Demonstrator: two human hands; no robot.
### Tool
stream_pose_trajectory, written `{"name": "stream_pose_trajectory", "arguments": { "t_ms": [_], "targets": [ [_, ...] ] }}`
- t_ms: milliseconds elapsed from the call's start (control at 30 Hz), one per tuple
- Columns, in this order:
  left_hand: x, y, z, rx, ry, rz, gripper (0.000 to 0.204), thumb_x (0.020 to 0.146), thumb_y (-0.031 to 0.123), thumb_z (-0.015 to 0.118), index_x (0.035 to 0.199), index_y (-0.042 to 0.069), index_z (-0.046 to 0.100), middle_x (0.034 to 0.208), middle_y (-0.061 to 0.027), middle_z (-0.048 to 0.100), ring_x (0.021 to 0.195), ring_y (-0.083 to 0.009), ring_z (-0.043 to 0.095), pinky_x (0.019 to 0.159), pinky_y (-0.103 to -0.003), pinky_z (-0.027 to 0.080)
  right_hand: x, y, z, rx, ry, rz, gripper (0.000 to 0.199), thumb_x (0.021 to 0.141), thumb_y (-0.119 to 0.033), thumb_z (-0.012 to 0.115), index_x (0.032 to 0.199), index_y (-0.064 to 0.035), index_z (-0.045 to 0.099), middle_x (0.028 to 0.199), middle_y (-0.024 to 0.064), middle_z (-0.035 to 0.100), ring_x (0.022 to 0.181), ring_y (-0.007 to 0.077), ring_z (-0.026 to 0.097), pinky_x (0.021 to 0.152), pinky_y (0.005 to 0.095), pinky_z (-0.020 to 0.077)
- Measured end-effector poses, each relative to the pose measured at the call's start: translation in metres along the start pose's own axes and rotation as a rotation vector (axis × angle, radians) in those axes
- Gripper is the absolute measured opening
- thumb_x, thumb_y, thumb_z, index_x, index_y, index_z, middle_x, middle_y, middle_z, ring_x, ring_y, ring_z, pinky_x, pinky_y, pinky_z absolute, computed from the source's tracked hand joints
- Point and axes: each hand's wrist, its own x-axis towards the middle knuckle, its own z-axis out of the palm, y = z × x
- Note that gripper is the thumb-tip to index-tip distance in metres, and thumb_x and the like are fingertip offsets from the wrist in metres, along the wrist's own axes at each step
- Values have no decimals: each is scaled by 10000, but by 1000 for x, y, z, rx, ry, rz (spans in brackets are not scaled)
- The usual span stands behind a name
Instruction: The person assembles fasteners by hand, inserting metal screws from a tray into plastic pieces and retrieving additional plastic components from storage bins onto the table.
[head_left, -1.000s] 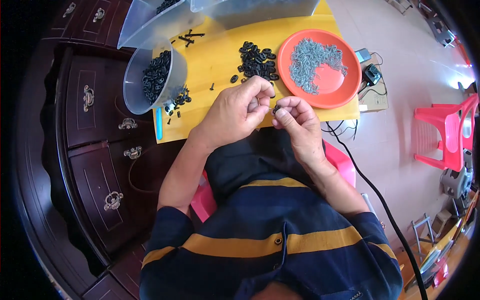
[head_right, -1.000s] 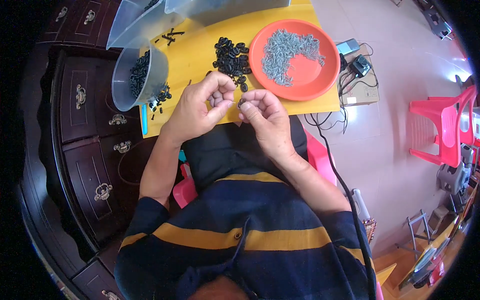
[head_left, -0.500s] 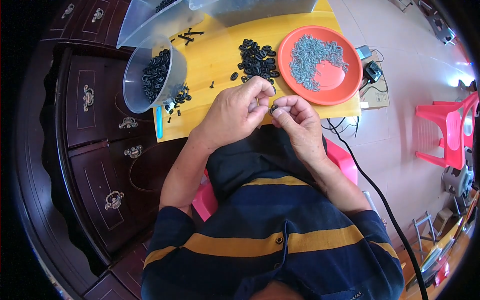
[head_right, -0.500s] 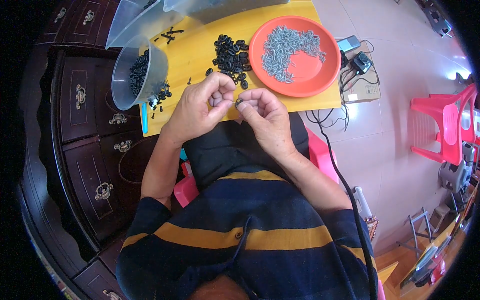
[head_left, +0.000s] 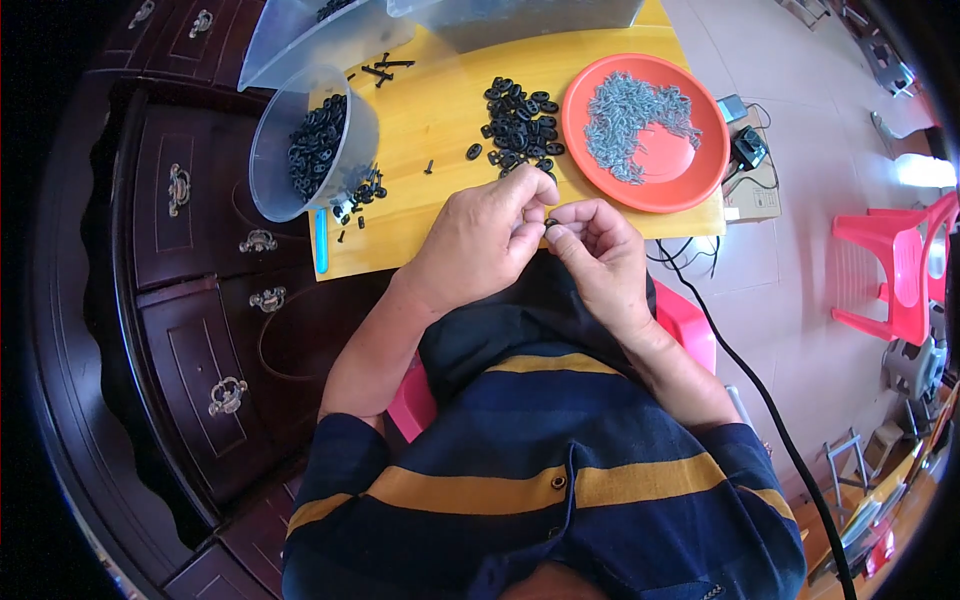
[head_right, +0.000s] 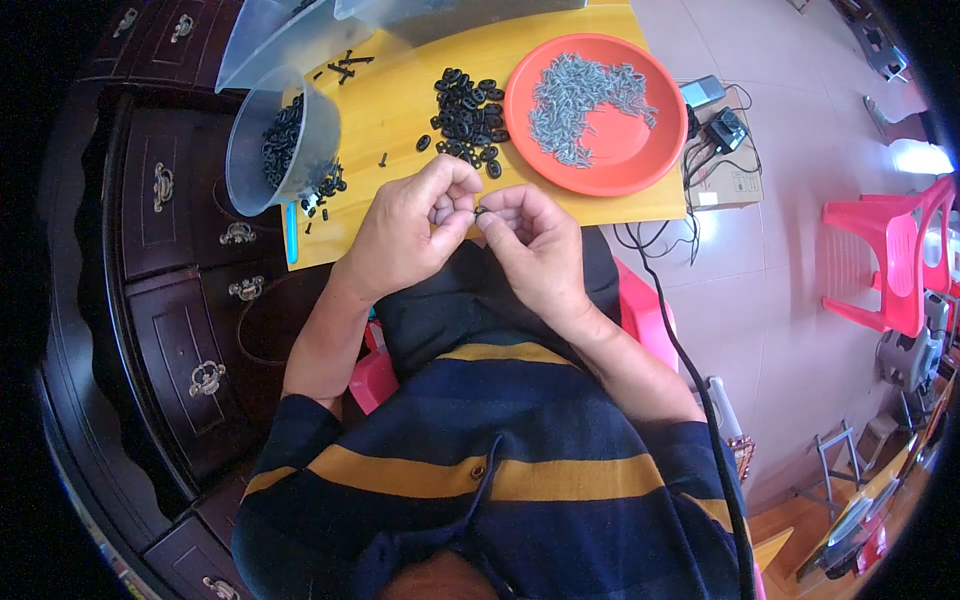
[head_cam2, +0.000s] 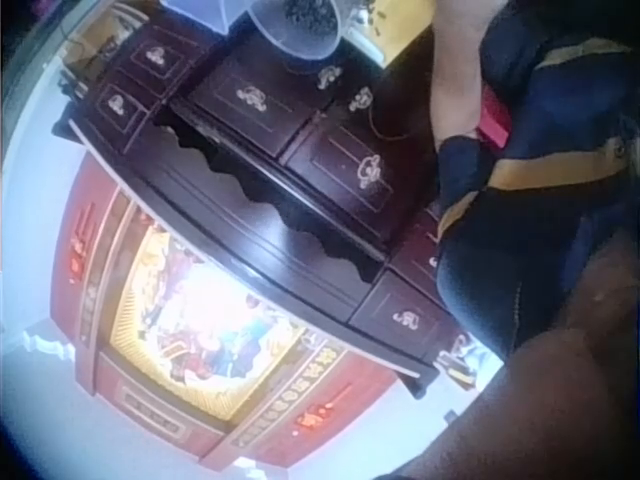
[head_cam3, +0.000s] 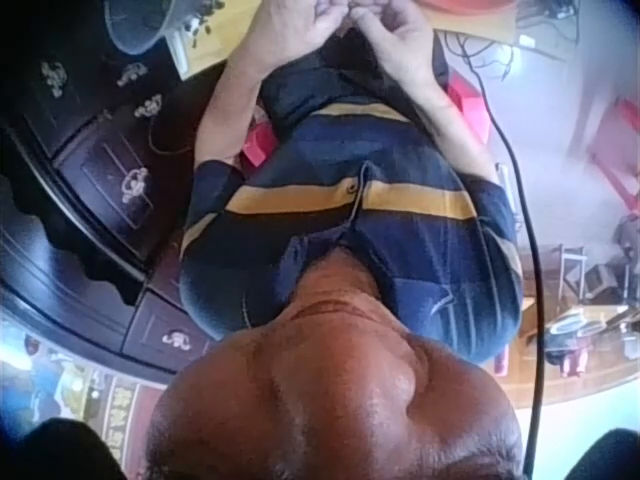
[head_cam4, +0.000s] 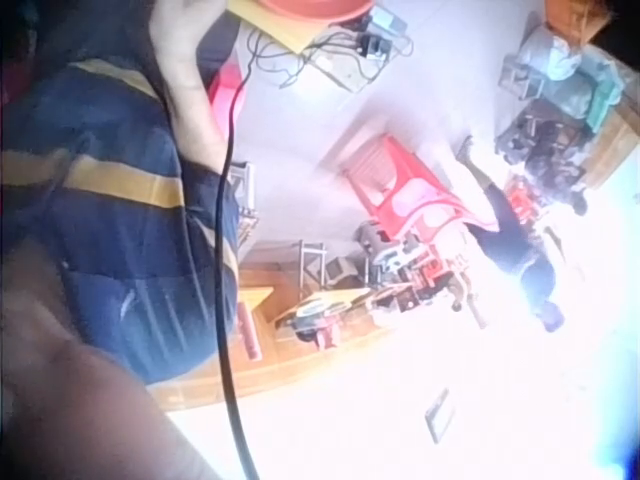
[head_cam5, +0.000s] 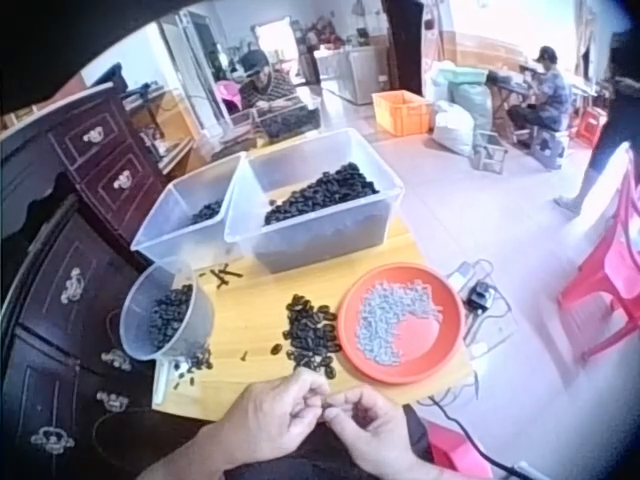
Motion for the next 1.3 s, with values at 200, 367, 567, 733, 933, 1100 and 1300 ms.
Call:
{"name": "stream_pose_trajectory", "arguments": {
  "t_ms": [200,367,567,733,933,1100,1300],
  "targets": [
    [0,0,1,-99,-2,-83,215,856,-46,652,1044,15,569,799,-32,632,665,-80,599,627,-240,499,-1,3,0,-15,4,-2,112,951,21,652,1061,26,632,931,26,683,827,67,647,783,242,570],
    [-2,-9,-2,-374,-4,-177,294,869,-49,651,1150,22,604,832,2,616,664,-39,553,619,-213,479,1,-1,1,70,-5,41,121,953,6,661,1071,11,630,947,28,686,837,75,646,784,235,557],
    [1,-28,1,-78,163,-155,311,867,-57,662,1168,22,652,849,5,601,633,-37,501,600,-201,452,6,-1,-6,263,55,104,153,973,-43,648,1122,-23,617,969,57,688,818,105,645,776,244,536],
    [0,-45,27,153,158,-23,282,864,17,704,1141,66,693,864,-63,640,653,-165,620,620,-301,515,7,-2,-9,395,95,140,159,984,-67,632,1139,-36,613,986,67,683,809,118,642,764,255,529],
    [11,-51,38,346,132,73,220,886,124,689,1103,91,698,910,-82,641,799,-287,679,688,-404,557,8,-4,-10,473,121,150,153,984,-69,636,1131,-42,605,993,56,680,815,113,633,763,256,515],
    [16,-54,37,390,126,108,170,857,82,720,1026,78,718,903,-88,659,786,-293,679,666,-387,547,9,-5,-10,474,124,172,150,984,-66,634,1129,-43,605,983,52,675,813,114,629,764,257,516],
    [6,-39,33,-106,146,-98,89,896,24,680,983,19,701,827,-38,629,693,-124,625,618,-264,496,9,-4,-11,507,134,162,155,985,-66,630,1136,-43,603,992,62,681,812,118,633,770,259,520]
  ]
}}
